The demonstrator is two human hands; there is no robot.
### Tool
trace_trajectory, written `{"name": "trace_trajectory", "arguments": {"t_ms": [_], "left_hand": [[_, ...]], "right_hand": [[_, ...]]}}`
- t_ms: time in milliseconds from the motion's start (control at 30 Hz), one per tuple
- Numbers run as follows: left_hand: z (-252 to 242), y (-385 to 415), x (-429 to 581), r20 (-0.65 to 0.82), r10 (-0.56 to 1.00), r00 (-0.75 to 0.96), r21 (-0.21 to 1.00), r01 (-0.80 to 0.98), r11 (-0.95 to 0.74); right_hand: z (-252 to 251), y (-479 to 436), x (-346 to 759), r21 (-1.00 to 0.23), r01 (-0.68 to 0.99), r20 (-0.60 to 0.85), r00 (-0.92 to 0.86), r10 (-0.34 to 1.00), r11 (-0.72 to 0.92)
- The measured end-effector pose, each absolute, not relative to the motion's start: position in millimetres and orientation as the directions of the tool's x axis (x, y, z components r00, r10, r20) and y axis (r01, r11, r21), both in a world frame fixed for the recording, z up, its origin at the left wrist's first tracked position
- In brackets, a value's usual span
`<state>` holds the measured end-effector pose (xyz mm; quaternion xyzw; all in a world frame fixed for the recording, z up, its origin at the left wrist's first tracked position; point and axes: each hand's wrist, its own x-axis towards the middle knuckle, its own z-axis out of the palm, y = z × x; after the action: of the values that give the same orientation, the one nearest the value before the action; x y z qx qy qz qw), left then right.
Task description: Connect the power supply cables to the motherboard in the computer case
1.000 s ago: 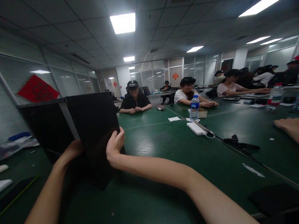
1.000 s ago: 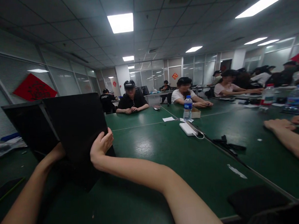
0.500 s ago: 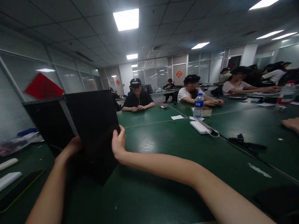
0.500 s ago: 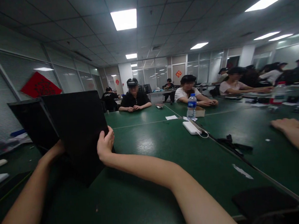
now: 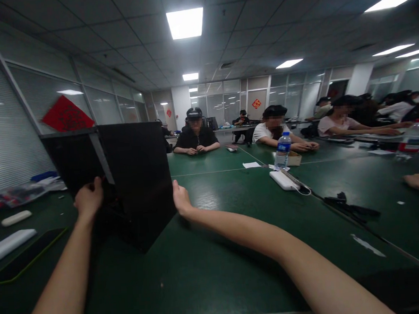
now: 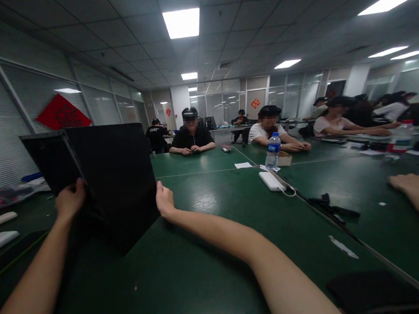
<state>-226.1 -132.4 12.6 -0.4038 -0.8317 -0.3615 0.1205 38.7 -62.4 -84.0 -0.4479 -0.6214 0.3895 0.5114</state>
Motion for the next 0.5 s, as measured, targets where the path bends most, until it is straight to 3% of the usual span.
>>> {"name": "trace_trajectory", "arguments": {"t_ms": [100, 300, 500], "left_hand": [[5, -134, -238, 0.505, 0.550, -0.665, 0.534, 0.742, 0.406], [-16, -135, -257, 0.560, 0.533, -0.634, 0.577, 0.761, 0.298], [-31, -134, -248, 0.614, 0.629, -0.476, 0.472, 0.861, 0.191]], "right_hand": [[-74, -49, 44, -0.936, 0.246, 0.234, -0.103, 0.967, 0.253], [-65, -36, 52, -0.883, 0.317, 0.302, -0.181, 0.936, 0.346], [-70, -31, 72, -0.861, 0.365, 0.335, -0.115, 0.935, 0.353]]}}
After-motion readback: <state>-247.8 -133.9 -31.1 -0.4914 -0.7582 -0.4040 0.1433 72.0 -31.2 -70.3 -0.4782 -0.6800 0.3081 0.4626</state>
